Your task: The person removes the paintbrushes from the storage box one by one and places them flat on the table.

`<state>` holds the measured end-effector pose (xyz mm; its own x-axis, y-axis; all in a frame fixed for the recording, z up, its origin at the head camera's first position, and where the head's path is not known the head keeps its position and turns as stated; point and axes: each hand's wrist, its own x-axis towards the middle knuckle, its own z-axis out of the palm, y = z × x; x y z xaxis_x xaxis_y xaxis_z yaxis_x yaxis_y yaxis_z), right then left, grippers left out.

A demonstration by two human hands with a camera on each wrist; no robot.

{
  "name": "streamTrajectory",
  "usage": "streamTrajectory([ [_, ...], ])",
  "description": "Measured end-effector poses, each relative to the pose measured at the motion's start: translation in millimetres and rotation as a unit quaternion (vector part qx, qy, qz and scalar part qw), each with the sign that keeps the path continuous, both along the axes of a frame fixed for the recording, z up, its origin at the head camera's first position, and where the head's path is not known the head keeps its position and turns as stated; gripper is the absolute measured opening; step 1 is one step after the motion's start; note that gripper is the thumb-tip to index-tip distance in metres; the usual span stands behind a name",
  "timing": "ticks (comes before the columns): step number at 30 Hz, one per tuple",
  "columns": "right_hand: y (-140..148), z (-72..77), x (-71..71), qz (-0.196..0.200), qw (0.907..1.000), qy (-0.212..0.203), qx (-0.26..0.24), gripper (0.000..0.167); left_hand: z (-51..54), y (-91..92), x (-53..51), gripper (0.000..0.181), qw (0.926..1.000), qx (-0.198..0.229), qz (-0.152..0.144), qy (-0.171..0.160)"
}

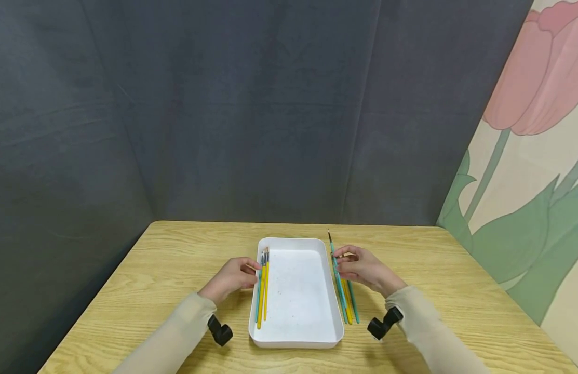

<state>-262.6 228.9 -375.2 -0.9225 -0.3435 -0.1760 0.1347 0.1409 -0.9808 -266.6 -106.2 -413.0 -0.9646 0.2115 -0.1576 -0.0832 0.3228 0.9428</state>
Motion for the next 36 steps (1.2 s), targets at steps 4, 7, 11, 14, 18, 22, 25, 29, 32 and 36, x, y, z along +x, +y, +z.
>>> streamTrajectory([
  [4,14.7,-4.9,-1.1,-0.003,1.0,-0.008,0.002,0.036,0.2,-0.3,0.4,0.03,1.0,-0.001,-0.001,-0.001],
  [7,23.8,-9.6,-2.6,-0.002,0.9999,-0.009,0.005,0.037,0.4,-0.3,0.4,0.03,1.0,-0.001,0.0,-0.002],
  [11,32.5,-16.4,-4.1,-0.006,0.9999,-0.006,0.015,0.036,0.2,0.3,-0.1,0.03,1.0,0.0,0.002,-0.004],
  [14,36.9,-21.0,-4.9,-0.012,0.9996,-0.004,0.024,0.034,-0.4,0.8,-0.4,0.03,1.0,-0.002,0.005,-0.005],
  [18,41.6,-27.1,-6.9,-0.019,0.999,-0.009,0.04,0.036,-0.8,0.6,-0.5,0.03,1.0,-0.002,0.006,-0.004],
  [22,45.5,-33.7,-9.2,-0.021,0.998,-0.015,0.057,0.036,-0.9,0.1,-1.0,0.03,1.0,-0.003,0.004,-0.002],
  [25,46.9,-38.7,-10.5,-0.03,0.9967,-0.024,0.072,0.036,-1.2,0.1,-1.6,0.03,1.0,-0.008,0.005,-0.001],
  [29,46.1,-43.6,-11.0,-0.042,0.9948,-0.03,0.088,0.037,-1.7,0.1,-1.8,0.029,0.9999,-0.011,0.005,-0.001],
  [32,45.1,-45.3,-10.7,-0.047,0.9941,-0.028,0.094,0.037,-1.2,0.3,-1.0,0.029,0.9999,-0.01,0.003,0.0],
  [36,44.5,-46.5,-11.2,-0.055,0.9929,-0.026,0.103,0.037,-1.1,0.3,-0.6,0.03,1.0,-0.009,0.002,0.001],
])
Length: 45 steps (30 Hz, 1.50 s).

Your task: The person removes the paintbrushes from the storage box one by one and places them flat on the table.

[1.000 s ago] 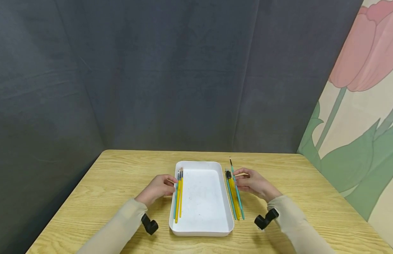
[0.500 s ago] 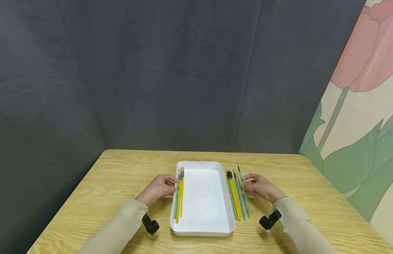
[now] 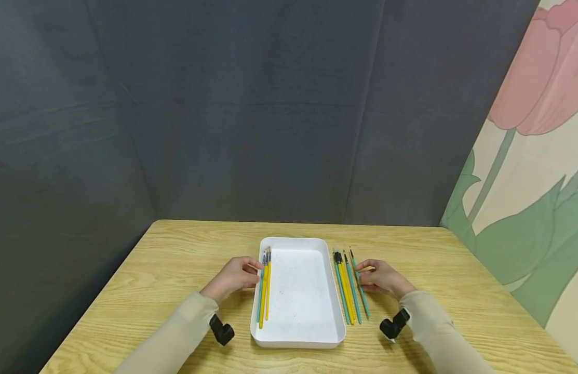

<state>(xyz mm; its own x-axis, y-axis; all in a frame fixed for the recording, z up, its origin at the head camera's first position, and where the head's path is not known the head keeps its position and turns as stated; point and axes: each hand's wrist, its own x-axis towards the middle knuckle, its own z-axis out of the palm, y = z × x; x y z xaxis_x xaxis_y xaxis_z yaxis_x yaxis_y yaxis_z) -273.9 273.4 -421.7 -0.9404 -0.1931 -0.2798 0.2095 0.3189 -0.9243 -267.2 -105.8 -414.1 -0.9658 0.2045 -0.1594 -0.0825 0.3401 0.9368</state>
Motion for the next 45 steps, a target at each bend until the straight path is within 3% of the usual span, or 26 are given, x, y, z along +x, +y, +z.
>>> streamTrajectory([
  [25,-9.5,4.5,1.8,-0.013,0.9979,0.002,0.064,0.031,-2.0,-1.1,-3.0,0.03,0.9999,0.01,-0.005,0.0],
  [45,-10.1,3.1,0.6,-0.012,0.999,-0.002,0.043,0.036,0.2,0.6,0.0,0.031,1.0,0.007,-0.005,0.004],
])
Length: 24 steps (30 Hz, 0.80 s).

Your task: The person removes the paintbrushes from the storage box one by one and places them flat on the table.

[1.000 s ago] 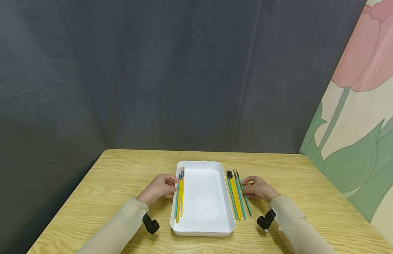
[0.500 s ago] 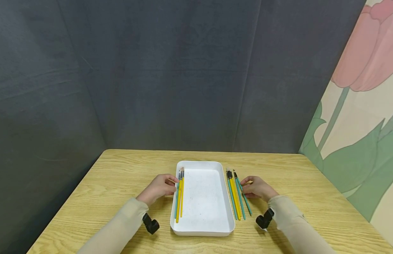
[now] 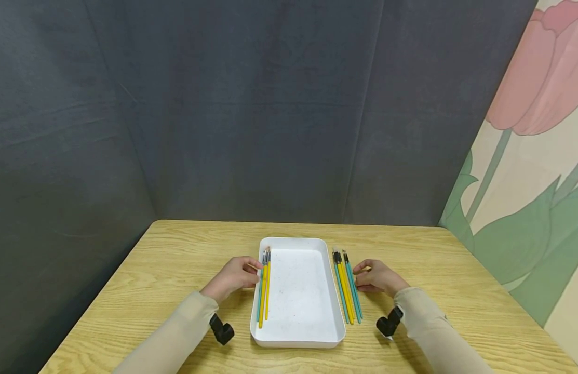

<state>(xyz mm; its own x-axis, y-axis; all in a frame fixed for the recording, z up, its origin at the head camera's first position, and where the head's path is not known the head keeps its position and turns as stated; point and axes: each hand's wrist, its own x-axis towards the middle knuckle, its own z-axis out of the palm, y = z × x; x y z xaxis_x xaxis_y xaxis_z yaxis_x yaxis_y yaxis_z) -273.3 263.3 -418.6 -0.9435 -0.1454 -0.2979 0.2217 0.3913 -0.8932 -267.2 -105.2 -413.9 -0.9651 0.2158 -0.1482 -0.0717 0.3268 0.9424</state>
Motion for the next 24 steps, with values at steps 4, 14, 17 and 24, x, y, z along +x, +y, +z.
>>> streamTrajectory([
  [4,0.6,0.2,0.2,0.003,1.0,-0.001,-0.004,0.035,0.1,-0.3,0.2,0.03,1.0,-0.002,0.0,-0.004],
  [14,7.4,-3.1,-3.9,0.016,0.9991,-0.007,-0.038,0.037,-2.5,-1.8,-1.7,0.03,1.0,-0.002,-0.005,-0.003],
  [17,9.0,-2.9,-6.1,0.025,0.9983,-0.009,-0.051,0.039,-2.9,-1.5,-2.5,0.03,1.0,0.0,-0.004,-0.005],
  [24,0.2,8.6,-5.7,0.073,0.9942,-0.003,-0.079,0.047,-2.4,-1.8,-3.5,0.031,1.0,0.002,-0.006,-0.005],
])
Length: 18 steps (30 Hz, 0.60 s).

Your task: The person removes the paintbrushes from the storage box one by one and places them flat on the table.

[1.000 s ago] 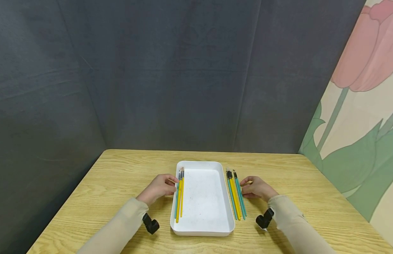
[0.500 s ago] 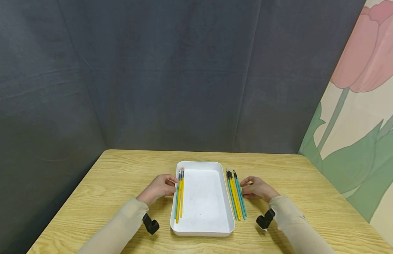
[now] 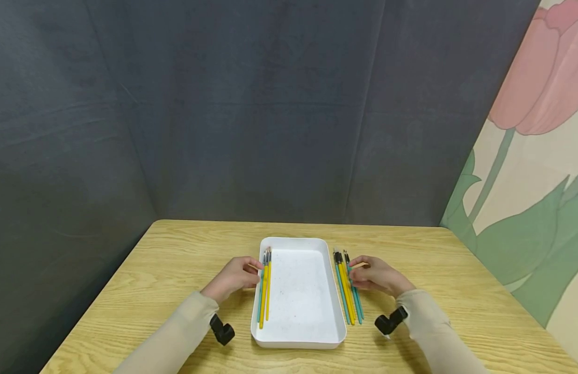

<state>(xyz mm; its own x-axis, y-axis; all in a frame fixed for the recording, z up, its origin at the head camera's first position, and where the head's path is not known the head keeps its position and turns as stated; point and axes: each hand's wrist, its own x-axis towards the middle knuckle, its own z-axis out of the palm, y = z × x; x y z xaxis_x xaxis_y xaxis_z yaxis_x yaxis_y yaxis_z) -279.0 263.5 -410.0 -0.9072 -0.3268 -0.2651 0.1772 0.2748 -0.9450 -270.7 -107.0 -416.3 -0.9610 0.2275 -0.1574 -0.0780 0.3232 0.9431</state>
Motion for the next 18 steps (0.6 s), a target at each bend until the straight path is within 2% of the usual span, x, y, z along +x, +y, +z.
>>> streamTrajectory([
  [10,-32.4,18.0,0.2,0.042,0.9982,0.025,-0.037,0.044,-0.8,-1.0,-0.7,0.03,1.0,0.003,-0.001,-0.002],
  [18,-68.8,29.0,-1.8,0.058,0.9964,0.035,-0.052,0.043,0.1,0.4,-0.3,0.029,1.0,0.0,0.006,-0.005],
])
